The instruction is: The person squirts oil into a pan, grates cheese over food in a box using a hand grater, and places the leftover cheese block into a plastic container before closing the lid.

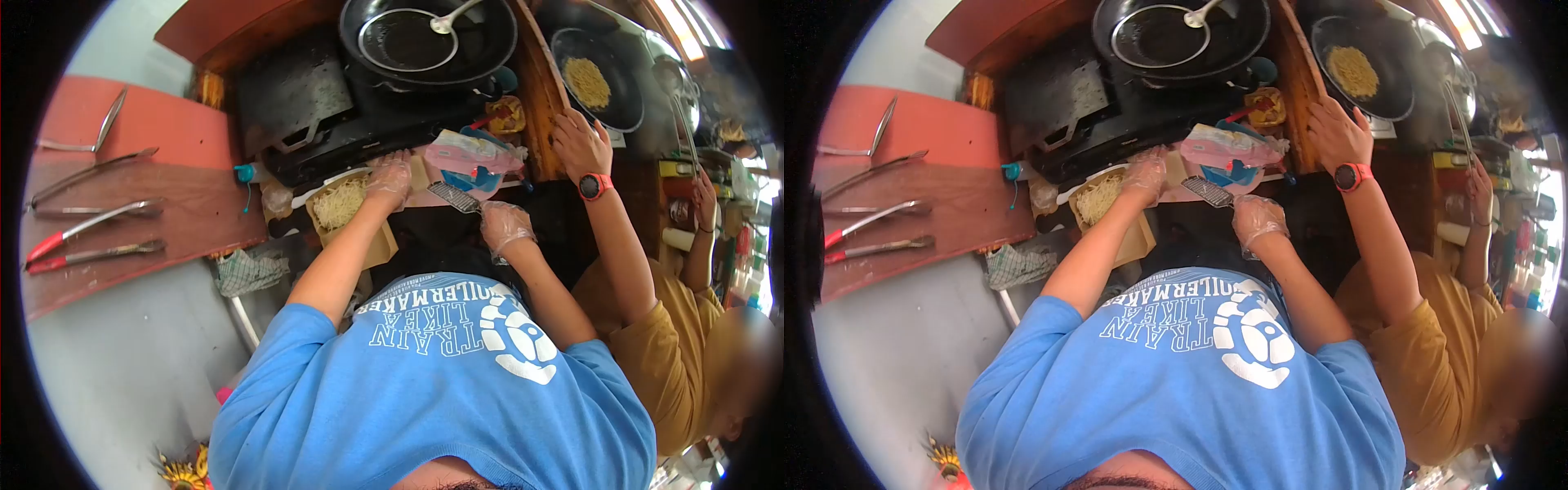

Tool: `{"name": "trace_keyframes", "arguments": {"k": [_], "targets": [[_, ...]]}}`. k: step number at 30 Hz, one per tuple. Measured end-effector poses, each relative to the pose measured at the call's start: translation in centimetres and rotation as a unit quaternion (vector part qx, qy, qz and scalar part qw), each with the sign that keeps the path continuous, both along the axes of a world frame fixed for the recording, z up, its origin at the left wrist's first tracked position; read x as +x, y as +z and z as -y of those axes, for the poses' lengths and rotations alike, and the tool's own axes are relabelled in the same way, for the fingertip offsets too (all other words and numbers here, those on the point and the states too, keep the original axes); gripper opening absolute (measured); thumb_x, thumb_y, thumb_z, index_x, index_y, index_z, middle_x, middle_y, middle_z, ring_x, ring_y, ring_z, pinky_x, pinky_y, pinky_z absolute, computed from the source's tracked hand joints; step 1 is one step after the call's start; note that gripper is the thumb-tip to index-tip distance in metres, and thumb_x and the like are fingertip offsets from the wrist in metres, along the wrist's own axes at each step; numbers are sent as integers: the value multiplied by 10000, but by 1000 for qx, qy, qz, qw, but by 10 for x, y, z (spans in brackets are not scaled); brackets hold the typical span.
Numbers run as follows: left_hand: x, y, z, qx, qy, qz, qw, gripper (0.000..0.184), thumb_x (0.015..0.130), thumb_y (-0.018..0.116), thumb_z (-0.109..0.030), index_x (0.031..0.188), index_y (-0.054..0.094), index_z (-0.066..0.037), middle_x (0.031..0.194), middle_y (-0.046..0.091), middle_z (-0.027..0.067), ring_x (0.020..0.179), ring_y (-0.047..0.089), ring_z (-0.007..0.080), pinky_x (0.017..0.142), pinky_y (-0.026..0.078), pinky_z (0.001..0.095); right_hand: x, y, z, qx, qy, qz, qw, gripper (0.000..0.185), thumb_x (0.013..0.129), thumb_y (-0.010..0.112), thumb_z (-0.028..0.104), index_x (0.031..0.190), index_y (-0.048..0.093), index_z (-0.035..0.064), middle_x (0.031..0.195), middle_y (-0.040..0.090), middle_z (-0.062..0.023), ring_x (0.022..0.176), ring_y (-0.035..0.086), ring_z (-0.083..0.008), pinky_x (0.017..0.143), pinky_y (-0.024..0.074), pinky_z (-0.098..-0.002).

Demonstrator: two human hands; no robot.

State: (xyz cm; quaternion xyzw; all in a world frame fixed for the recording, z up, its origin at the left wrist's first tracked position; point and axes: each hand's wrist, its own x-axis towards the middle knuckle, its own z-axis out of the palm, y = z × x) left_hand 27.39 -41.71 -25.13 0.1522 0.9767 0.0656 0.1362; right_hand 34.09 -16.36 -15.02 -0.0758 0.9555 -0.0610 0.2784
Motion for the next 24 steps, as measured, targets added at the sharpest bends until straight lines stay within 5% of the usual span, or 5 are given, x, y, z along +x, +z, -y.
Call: {"name": "trace_keyframes", "arguments": {"k": [3,7,9,22,24], "targets": [[16,29,38,-34,14,-42,998,723,774,679,-132,1454,446,-52,1407,550,200,1297,537,334,1139,378,405,-8,-5,24,-28,42,-37,998,203,869,604,146,1000,717,40,1034,724,-181,982,708,-351,836,569,-440],[80,105,50,338,139,56,929,658,717,530,24,1369,534,-65,1246,627,252,1146,612,400,1002,498,420,-32,3,108,-36,124,-20,991,208,840,585,127,973,718,39,984,722,-204,914,716,-363,788,572,-454],[98,82,59,351,24,-104,930,648,715,570,25,1356,552,-70,1240,637,231,1183,594,383,1028,476,420,-42,7,147,-65,195,-15,979,243,896,562,151,1034,732,46,1065,727,-181,1011,711,-331,832,574,-434],[110,62,138,30,149,101,983,612,710,713,-55,1304,575,-113,1245,648,148,1198,589,309,1081,403,471,-64,1,187,-13,302,4,953,557,821,648,197,1294,583,-89,1228,612,-346,1172,632,-379,950,532,-441],[109,66,139,103,93,-163,977,487,756,706,-86,1233,612,-111,1124,694,139,1093,642,322,994,464,453,-77,-20,177,-69,315,21,946,578,824,621,196,1276,549,-157,1153,632,-363,1115,651,-411,927,535,-446]]}}
